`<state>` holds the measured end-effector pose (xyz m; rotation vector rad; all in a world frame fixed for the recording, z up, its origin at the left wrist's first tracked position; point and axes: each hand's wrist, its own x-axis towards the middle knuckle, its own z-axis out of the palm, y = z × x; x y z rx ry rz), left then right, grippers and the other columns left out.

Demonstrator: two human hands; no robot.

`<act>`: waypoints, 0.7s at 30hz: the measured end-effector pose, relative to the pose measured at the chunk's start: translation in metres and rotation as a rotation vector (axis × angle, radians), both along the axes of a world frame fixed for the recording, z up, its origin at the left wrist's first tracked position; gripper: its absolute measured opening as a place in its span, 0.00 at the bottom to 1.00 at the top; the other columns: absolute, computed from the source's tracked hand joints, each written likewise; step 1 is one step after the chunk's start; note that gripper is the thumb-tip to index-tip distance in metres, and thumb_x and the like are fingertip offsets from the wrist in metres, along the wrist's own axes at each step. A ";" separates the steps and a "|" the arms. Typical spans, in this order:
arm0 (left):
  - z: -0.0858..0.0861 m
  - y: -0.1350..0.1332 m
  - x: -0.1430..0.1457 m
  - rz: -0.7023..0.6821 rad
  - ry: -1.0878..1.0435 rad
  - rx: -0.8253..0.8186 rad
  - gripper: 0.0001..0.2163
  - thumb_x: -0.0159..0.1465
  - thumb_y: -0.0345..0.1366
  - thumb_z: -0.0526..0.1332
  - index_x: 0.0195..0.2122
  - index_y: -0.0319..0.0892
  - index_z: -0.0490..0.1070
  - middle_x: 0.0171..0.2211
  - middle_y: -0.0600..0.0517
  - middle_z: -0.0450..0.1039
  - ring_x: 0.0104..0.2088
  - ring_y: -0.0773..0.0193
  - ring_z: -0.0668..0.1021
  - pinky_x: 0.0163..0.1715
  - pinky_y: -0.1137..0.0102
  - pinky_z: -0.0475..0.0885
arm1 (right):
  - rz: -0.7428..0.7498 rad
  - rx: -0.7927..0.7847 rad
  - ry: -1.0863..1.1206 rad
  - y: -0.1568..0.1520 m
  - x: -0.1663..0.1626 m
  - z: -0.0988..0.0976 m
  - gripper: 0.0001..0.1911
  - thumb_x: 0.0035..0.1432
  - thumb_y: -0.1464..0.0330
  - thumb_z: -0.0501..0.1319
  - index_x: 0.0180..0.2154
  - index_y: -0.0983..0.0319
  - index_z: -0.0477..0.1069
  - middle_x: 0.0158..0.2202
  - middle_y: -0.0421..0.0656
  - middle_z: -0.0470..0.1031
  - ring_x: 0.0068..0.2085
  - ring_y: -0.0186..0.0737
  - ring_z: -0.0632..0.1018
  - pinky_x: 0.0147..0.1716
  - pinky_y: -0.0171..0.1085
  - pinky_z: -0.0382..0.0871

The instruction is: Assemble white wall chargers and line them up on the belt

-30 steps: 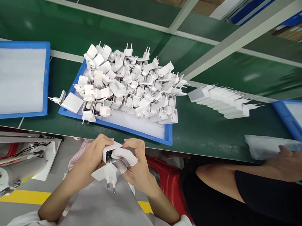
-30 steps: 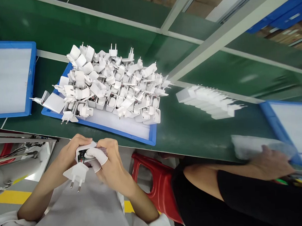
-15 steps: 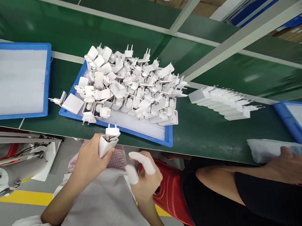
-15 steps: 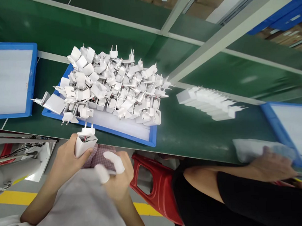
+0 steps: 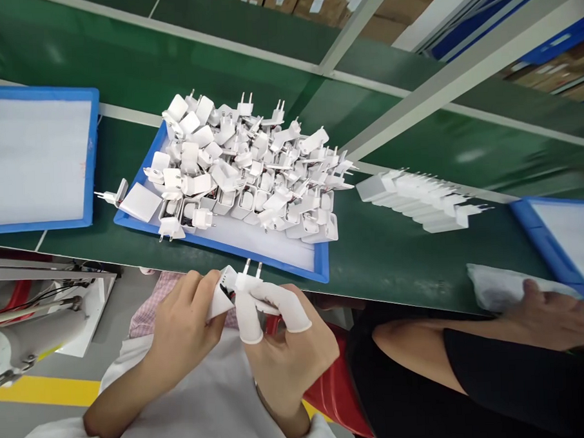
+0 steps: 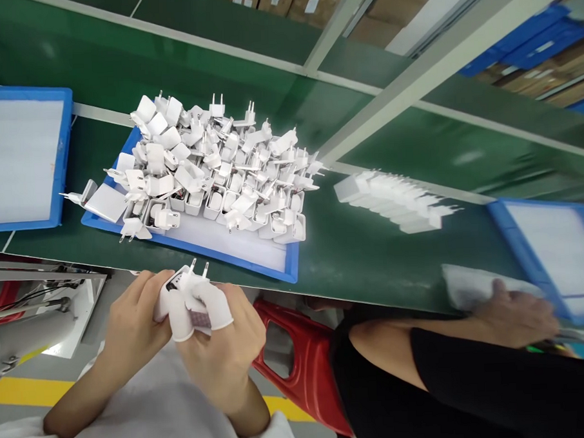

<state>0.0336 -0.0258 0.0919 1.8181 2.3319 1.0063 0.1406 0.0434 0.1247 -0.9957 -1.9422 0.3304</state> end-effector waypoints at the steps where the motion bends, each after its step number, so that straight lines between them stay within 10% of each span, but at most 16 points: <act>1: 0.002 0.001 0.000 -0.007 -0.012 0.021 0.13 0.65 0.28 0.56 0.50 0.45 0.64 0.29 0.53 0.65 0.27 0.60 0.71 0.25 0.71 0.63 | 0.009 0.016 0.011 -0.002 -0.001 0.004 0.03 0.61 0.68 0.64 0.34 0.57 0.71 0.24 0.38 0.71 0.25 0.36 0.72 0.23 0.35 0.66; 8: 0.016 0.002 -0.016 -0.289 -0.411 0.145 0.14 0.67 0.32 0.59 0.53 0.46 0.61 0.37 0.52 0.71 0.30 0.62 0.71 0.29 0.70 0.66 | 0.437 0.000 0.156 0.015 0.013 0.020 0.06 0.64 0.69 0.61 0.43 0.57 0.73 0.37 0.43 0.79 0.35 0.44 0.81 0.45 0.53 0.78; 11: 0.018 0.001 -0.024 -0.482 -0.669 0.025 0.11 0.66 0.37 0.64 0.47 0.48 0.63 0.34 0.56 0.69 0.30 0.64 0.71 0.29 0.71 0.65 | 0.690 -0.122 0.270 0.031 0.024 0.008 0.08 0.67 0.64 0.61 0.46 0.55 0.74 0.41 0.43 0.81 0.37 0.44 0.82 0.38 0.49 0.82; 21: 0.015 0.003 -0.031 -0.579 -0.774 -0.212 0.10 0.67 0.34 0.63 0.43 0.47 0.60 0.38 0.54 0.67 0.36 0.63 0.73 0.34 0.70 0.68 | 0.820 -0.279 0.216 0.031 0.040 -0.009 0.19 0.66 0.68 0.63 0.57 0.51 0.70 0.51 0.44 0.79 0.45 0.46 0.82 0.39 0.45 0.81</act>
